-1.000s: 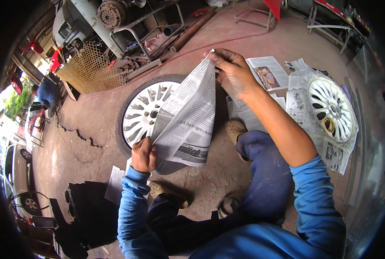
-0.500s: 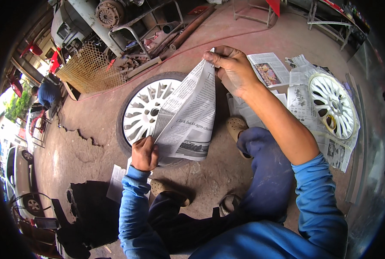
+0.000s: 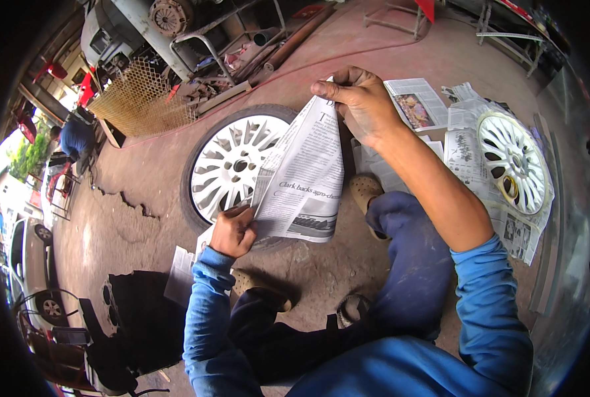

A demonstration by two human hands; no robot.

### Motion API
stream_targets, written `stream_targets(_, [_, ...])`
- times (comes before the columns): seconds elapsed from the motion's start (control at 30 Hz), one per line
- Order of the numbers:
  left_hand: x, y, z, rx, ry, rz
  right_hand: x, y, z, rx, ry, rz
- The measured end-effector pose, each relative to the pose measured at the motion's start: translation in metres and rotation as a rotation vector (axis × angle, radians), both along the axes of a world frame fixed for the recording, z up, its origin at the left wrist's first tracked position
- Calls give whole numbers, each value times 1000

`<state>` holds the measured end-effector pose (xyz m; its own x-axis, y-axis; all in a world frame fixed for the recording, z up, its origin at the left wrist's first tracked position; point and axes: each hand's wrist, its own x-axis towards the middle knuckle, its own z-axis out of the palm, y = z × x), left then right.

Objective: The person sits on the floor and folds newspaper sheets by hand. They repeatedly unfold, refold, and crease the sheets into smaller rectangles, handling one sheet at a time.

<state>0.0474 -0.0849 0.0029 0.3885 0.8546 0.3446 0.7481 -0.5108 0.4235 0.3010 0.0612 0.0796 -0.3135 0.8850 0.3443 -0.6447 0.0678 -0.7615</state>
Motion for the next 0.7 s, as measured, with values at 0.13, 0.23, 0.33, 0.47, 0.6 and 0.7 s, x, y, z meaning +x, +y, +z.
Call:
stream_targets(0.13, [4,-1,-5,-14,-8,-11,3,1,0,4,-6,5])
stream_targets(0.23, [5,-2,-7,-31,-40,32,6,4,0,-4,-48,2])
stream_targets(0.33, [3,-3,-6,-20,-50,43,7,6,-1,-23,-81,-7])
stream_targets(0.47, [0,-3,-4,-12,-59,29,9,7,-3,-93,-49,25])
stream_targets(0.6, [-1,-3,-5,-29,-96,71,9,9,-5,-119,-30,-29])
stream_targets(0.7, [3,-1,-9,93,-149,54,7,13,-7,20,-7,-141])
